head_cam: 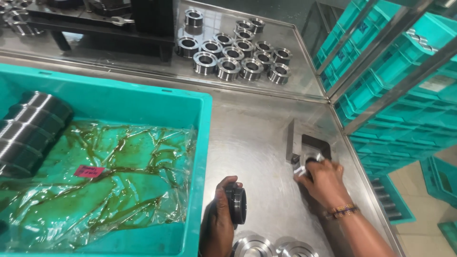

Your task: Inspecting, manipulating, and organizing various metal pulleys and gears at a quality control station.

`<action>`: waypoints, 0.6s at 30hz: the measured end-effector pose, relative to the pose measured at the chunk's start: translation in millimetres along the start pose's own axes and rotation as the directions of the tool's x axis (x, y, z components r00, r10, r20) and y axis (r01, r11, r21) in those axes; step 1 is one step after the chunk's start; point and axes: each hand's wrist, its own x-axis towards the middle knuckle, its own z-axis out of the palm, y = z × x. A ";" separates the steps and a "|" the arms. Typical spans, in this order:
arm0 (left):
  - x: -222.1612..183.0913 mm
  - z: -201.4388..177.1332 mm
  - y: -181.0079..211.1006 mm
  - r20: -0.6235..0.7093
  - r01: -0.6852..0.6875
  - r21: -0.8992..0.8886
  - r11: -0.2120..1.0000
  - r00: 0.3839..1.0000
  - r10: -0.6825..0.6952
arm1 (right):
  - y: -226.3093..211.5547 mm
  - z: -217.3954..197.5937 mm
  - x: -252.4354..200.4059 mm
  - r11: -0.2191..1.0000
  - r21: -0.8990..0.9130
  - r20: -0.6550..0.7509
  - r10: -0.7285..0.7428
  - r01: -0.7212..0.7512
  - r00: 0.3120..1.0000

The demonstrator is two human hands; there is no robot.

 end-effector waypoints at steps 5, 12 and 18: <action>4.1 4.8 -10.0 -0.119 -0.060 0.016 0.998 0.991 0.061 | -2.9 5.7 -24.9 0.973 0.138 -0.004 -0.184 0.183 0.983; 27.9 7.6 -61.7 -0.174 -0.121 -0.064 0.991 0.979 0.108 | -32.9 -23.6 57.3 0.787 0.464 -0.300 -0.293 0.408 0.908; 54.4 27.9 -136.7 -0.257 -0.222 -0.267 0.938 0.954 0.153 | 1.4 -4.3 242.7 0.987 0.102 -0.157 -0.104 0.121 0.982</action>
